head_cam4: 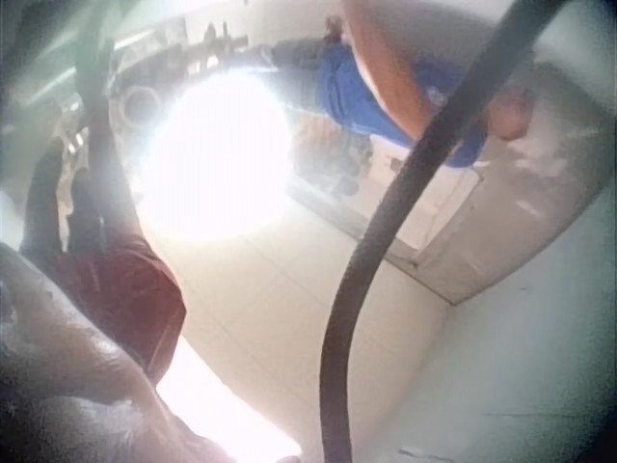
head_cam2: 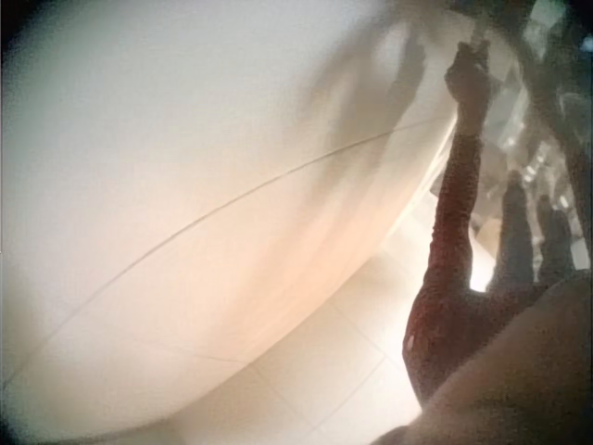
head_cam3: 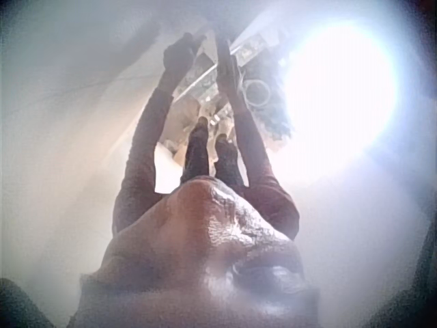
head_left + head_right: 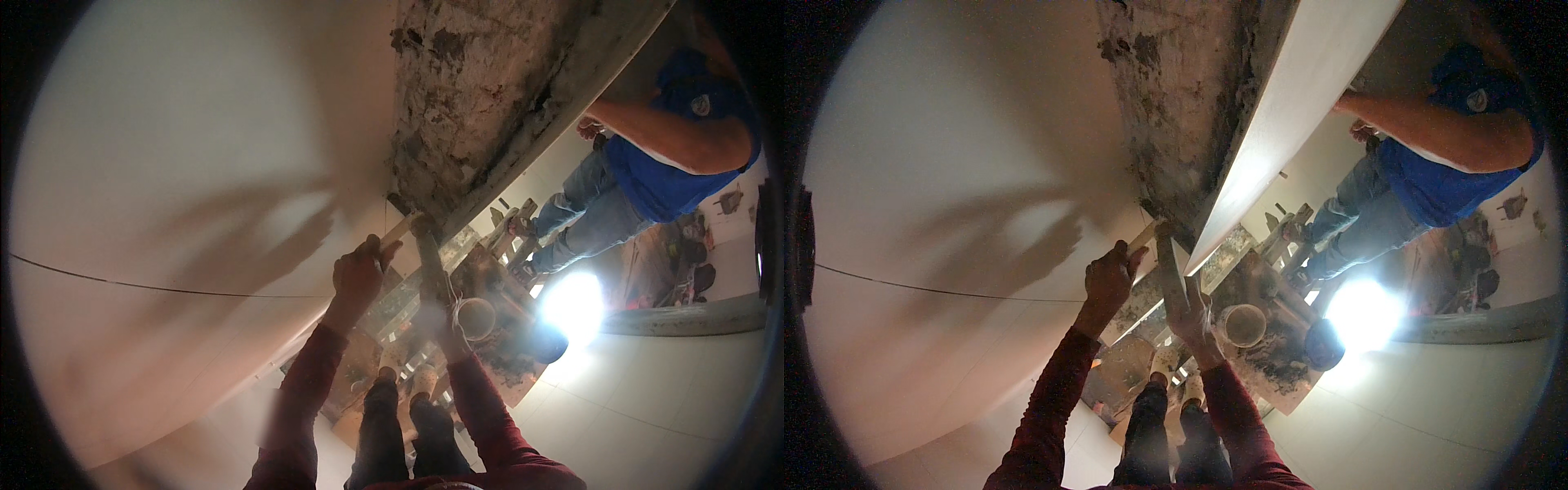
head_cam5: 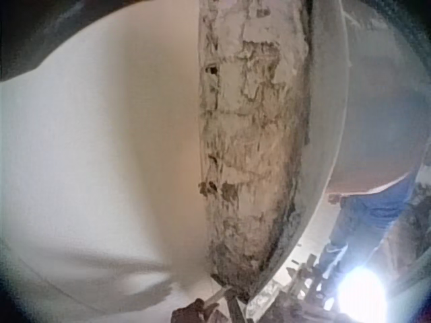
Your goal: The person applies plaster to a wall using a trowel and a hawk. They repeatedly scoop plaster from the hawk and spread it onto the wall surface in smooth strokes.
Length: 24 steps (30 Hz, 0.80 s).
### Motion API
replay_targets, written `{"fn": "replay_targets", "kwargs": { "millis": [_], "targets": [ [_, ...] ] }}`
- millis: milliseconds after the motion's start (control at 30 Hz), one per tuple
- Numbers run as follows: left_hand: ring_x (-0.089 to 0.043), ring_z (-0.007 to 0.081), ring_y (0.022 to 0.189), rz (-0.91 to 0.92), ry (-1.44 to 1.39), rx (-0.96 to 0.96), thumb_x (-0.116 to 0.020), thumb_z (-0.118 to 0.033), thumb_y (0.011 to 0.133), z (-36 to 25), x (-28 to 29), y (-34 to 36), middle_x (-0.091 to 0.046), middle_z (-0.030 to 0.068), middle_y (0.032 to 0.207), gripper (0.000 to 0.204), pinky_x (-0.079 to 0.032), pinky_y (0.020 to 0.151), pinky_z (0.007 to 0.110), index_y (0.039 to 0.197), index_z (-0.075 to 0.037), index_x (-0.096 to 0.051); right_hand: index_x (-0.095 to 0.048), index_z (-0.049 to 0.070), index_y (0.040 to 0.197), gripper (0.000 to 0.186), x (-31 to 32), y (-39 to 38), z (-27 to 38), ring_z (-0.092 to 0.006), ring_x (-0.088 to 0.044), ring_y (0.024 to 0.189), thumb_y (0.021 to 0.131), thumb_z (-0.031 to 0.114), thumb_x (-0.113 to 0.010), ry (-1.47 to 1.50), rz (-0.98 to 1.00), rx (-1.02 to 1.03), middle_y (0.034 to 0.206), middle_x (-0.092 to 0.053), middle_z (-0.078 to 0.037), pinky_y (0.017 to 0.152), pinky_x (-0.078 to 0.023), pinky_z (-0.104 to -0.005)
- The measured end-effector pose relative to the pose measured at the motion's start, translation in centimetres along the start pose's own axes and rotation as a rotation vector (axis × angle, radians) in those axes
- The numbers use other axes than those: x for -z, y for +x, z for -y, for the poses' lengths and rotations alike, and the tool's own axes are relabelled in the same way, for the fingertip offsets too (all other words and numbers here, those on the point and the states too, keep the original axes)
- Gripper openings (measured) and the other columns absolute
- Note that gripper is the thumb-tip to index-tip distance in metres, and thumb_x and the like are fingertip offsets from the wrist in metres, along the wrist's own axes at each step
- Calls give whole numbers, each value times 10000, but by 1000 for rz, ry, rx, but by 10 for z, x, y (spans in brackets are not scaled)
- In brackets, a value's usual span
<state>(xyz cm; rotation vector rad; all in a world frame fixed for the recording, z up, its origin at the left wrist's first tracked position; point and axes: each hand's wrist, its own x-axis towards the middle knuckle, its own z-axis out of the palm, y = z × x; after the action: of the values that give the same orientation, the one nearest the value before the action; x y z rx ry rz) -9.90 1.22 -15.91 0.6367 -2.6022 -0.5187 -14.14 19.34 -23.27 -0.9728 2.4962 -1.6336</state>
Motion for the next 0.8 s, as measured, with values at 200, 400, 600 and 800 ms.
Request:
{"fn": "replay_targets", "kwargs": {
  "millis": [200, 400, 600, 800],
  "targets": [
    [-605, 267, 443, -41, 103, -46, -515, -477, 945, 2, -1, -3, -564, 65, 524, 413, -483, 388, 368, 754, -113, -479, -593, 28, 1096, 269, -6, -26, -34, -263, -638, 622, 867, 167, -615, 300, 81, -255, 790, -624, -130, 531, -491, -346],
    [-596, 281, 427, -31, 84, -69, -561, -389, 949, -5, 10, 1, -561, 101, 513, 371, -475, 378, 378, 761, -79, -485, -594, 8, 1082, 240, -14, -28, -52, -227, -626, 643, 874, 128, -584, 160, 103, -198, 791, -614, -124, 529, -494, -338],
    [-598, 281, 428, -73, 54, -93, -552, -386, 954, -1, 6, 0, -562, 98, 528, 360, -470, 371, 375, 790, -74, -481, -567, 6, 1098, 297, -13, -20, -38, -274, -573, 634, 806, 61, -577, 171, 140, -320, 877, -600, -120, 543, -478, -354],
    [-611, 247, 444, 57, 229, -15, -471, -455, 970, -11, 20, -4, -543, 48, 528, 397, -488, 381, 368, 787, -104, -485, -592, -1, 999, 282, 40, -7, 55, -311, -570, 647, 718, 1, -606, -83, -10, 370, 871, -580, -150, 476, -433, -384]
  ]
}}
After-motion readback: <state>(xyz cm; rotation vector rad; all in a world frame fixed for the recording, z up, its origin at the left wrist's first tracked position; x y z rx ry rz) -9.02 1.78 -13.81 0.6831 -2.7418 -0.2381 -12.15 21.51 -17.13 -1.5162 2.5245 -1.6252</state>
